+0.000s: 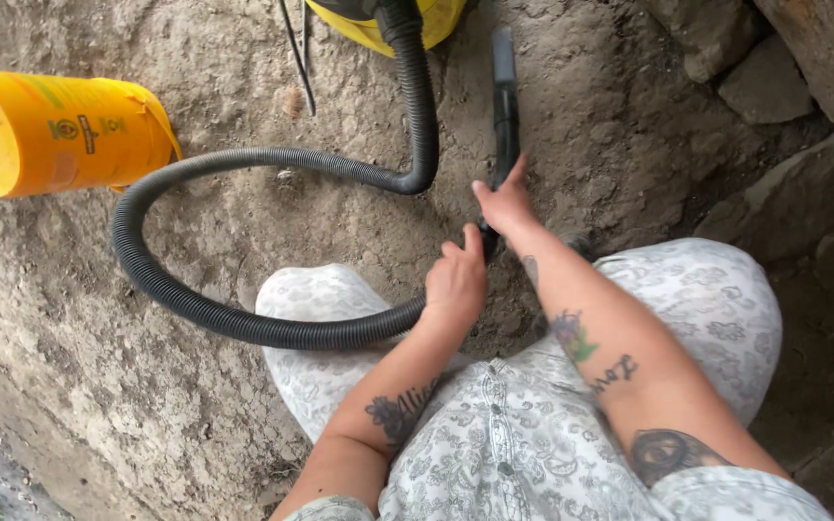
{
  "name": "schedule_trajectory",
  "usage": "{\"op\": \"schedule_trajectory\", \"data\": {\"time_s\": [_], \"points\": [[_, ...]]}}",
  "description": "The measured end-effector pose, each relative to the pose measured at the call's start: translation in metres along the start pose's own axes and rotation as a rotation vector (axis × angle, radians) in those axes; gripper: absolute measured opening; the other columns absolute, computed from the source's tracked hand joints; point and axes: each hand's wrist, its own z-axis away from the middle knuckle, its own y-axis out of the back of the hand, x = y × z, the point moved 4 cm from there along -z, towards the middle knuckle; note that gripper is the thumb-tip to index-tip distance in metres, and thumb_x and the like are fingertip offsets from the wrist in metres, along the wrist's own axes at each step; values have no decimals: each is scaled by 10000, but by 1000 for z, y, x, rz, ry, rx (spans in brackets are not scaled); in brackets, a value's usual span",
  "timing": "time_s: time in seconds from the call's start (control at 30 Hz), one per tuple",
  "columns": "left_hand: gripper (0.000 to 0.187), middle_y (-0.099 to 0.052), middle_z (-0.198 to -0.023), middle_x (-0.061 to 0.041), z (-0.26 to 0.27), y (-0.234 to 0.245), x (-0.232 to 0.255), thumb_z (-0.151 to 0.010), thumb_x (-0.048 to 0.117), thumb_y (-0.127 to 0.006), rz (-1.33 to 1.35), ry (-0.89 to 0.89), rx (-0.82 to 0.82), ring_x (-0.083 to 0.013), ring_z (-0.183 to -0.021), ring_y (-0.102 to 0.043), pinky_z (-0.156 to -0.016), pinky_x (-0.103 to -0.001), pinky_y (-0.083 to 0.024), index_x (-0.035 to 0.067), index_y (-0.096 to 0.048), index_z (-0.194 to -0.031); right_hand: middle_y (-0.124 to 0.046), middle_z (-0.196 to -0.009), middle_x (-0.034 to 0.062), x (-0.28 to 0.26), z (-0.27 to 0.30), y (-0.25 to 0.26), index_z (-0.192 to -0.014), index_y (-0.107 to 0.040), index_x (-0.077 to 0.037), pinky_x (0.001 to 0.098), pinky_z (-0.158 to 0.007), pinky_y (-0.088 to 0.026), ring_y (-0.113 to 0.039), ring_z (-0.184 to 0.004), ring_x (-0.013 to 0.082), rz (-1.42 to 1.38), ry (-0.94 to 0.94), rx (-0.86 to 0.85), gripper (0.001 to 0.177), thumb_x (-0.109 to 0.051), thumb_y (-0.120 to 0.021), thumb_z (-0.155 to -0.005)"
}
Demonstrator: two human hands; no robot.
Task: The person detaches the hose from a vacuum cleaner, inspects the components, and then reattaches the hose parts and connects it back to the main vacuum unit.
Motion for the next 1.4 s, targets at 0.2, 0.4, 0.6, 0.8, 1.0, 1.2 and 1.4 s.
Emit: {"op": "schedule_trajectory", "data": {"time_s": [0.2, 0.4, 0.6, 0.8, 1.0, 1.2, 1.4], "points": [[901, -616, -1048, -296, 41, 15, -33, -903, 67, -609, 22, -44, -248, -408, -816, -735, -671, -444, -636, 61, -88, -1638, -675, -1124, 126, 17, 32, -48, -1654, -59, -288, 284, -524, -589, -662, -641, 156, -365, -3, 62, 790, -178, -538, -1037], [911, -625, -1078, -287, 77, 31, -64, -869, 81, -646, -2, 20, -304, -435, -866, -719, -736, -491, -602, 101, -130, -1619, -638, -1225, 146, 39, 33, -108, -1624, 63, -233, 340, -550, -593, -679, -629, 201, -364, -45, -37, 855, -174, -533, -1013], [831, -658, -1023, -251, 74, 65, -75, -887, 55, -645, -26, 33, -257, -423, -833, -730, -693, -509, -604, 149, -234, -1602, -563, -1230, 112, 35, 24, -111, -1580, -66, -185, 356, -562, -603, -672, -624, 213, -567, 62, -38, 791, -170, -583, -981], [852, -716, -977, -166, 53, 93, -99, -710, 154, -828, 76, -38, -183, -375, -847, -724, -723, -491, -589, 255, -422, -1452, -585, -866, 86, 6, 26, -81, -1336, -400, -174, 390, -725, -623, -664, -753, 200, -1427, 66, -380, 412, -415, -489, -1014], [836, -694, -996, -117, 41, 116, -113, -674, 151, -841, -22, -192, -151, -362, -799, -720, -686, -482, -579, 273, -471, -1413, -588, -887, 66, 17, 12, -82, -1347, -378, -134, 444, -740, -614, -656, -758, 212, -1583, -59, -374, 387, -425, -448, -1102], [310, -717, -976, -35, 13, 73, -150, -904, 115, -749, -193, -396, 510, -230, -913, -723, -793, -414, -560, 151, -615, -1181, -570, -873, 72, -33, 35, 45, -1641, 68, -351, 308, -558, -631, -621, -628, 136, -1075, 337, 228, 720, -315, -417, -1111], [248, -726, -1023, -83, -21, -37, -44, -869, 80, -685, -78, -430, -100, -226, -939, -723, -800, -388, -581, 126, -630, -1107, -654, -1119, 91, -64, 31, 75, -1654, 43, -344, 365, -570, -647, -683, -646, 192, -129, 577, 311, 733, -279, -462, -1126]]}}
